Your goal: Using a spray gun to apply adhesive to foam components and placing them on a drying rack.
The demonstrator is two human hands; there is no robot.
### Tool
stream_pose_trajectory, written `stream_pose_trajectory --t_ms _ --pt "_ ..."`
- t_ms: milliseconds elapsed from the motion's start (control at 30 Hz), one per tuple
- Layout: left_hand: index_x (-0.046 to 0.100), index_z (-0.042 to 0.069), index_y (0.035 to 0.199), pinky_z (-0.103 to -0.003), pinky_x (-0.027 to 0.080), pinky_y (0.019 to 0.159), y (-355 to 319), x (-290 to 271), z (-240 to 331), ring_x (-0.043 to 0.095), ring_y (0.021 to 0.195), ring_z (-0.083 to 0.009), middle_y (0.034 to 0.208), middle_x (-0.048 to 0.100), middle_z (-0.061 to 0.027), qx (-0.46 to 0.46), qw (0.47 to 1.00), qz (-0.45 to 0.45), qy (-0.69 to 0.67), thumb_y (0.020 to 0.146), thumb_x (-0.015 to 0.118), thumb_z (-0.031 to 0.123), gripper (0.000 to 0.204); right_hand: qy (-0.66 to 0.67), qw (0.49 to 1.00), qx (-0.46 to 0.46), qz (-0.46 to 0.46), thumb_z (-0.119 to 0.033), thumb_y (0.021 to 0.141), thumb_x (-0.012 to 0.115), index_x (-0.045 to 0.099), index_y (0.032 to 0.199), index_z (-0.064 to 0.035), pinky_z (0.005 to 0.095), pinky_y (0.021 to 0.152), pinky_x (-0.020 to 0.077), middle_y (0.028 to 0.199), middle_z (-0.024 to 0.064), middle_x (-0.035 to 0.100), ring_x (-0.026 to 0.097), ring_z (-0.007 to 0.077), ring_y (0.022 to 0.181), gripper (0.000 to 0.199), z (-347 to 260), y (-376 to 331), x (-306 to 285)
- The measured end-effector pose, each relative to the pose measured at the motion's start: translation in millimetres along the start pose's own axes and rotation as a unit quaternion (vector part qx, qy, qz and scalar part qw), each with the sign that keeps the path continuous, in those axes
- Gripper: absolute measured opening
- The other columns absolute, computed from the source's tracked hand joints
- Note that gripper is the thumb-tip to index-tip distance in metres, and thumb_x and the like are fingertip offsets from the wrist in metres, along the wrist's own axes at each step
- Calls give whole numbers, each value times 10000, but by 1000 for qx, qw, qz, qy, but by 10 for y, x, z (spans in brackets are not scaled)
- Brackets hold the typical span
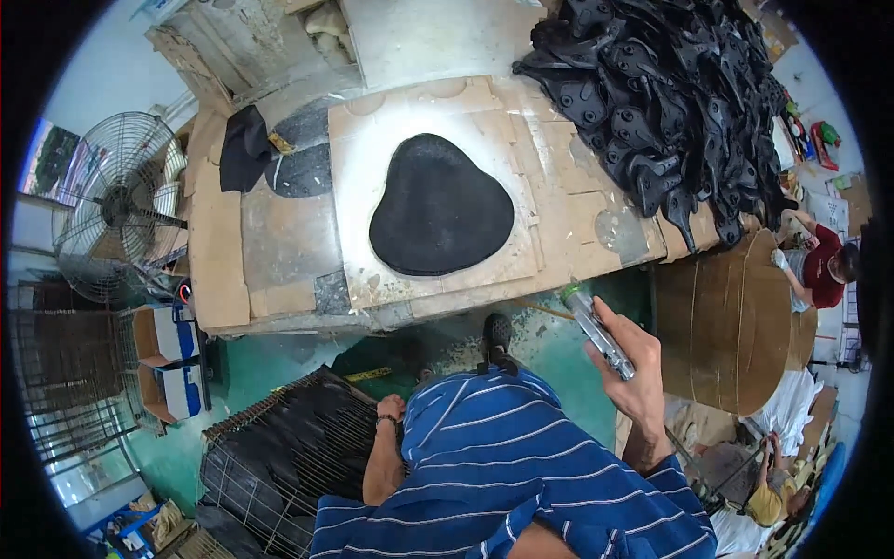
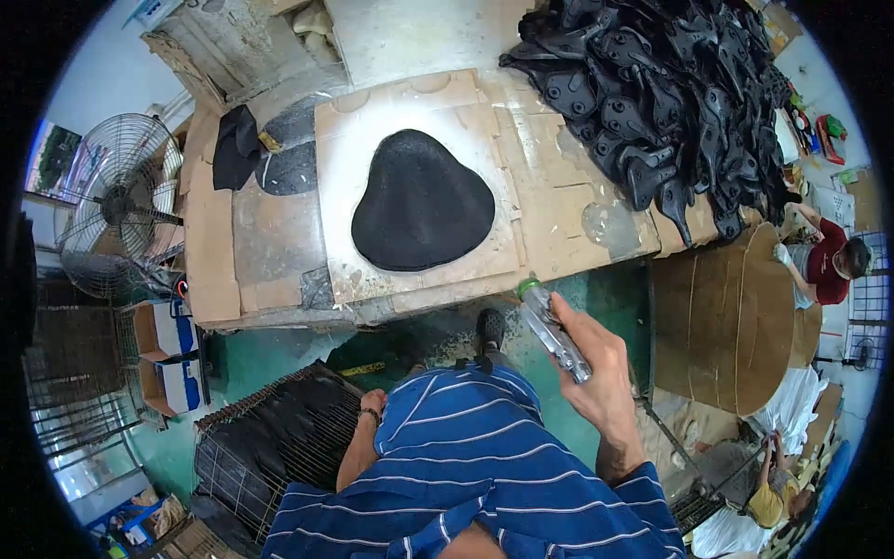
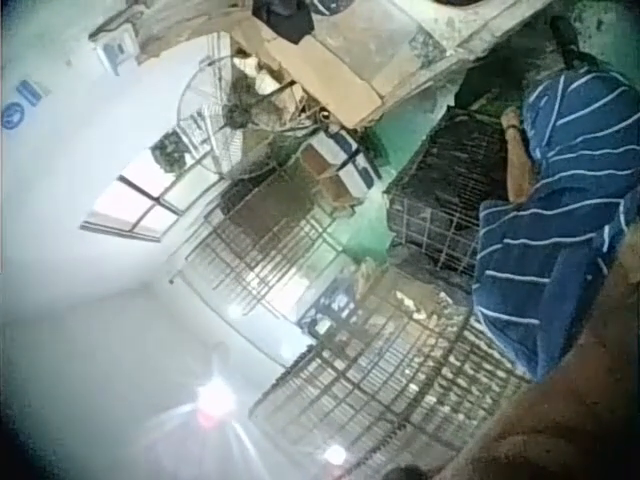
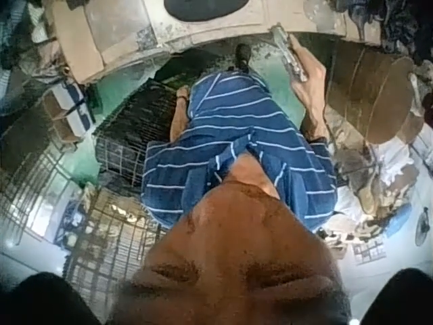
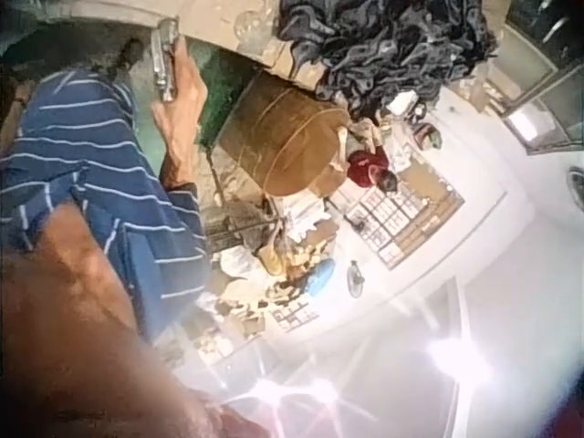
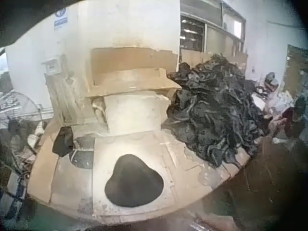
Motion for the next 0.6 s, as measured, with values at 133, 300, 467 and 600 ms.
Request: stream_pose_trajectory --t_ms 133,300,467,600 --pt "705 120 827 -386 493 519 -46 118 -387 643 665 -249 757 670 -70 -224 944 12 -241 991 496 148 267 -53 997 36 -33 47 816 775 651 1383 10 349 797 545 1012 212 717 705 312 860 582 71 -129 -55" --pt "712 123 947 -370 468 511 144 -49 -344 619 646 -212 815 689 -61 -182 960 -9 -212 963 511 72 208 15 999 -9 -39 60 771 775 665 1351 26 363 782 544 1004 226 712 702 345 850 591 -217 -101 -81" --pt "716 135 1032 -356 478 543 468 1 218 633 689 -176 855 698 -17 -219 948 38 -227 976 535 76 198 -29 992 -5 -120 104 683 687 625 1411 11 402 830 556 1044 246 707 687 453 925 736 -77 -284 29" --pt "700 148 1124 -349 489 577 491 -26 490 637 721 -155 897 707 -7 -201 960 38 -189 1014 531 119 204 3 998 14 -62 108 633 681 623 1417 -2 442 809 552 996 219 707 687 441 912 793 -92 -275 -37"
Point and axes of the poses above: each hand's wrist, its own y-axis towards the middle knuckle, its own x-axis out of the palm, z = x × y, the point moved 8 cm from there along y, towards the middle knuckle
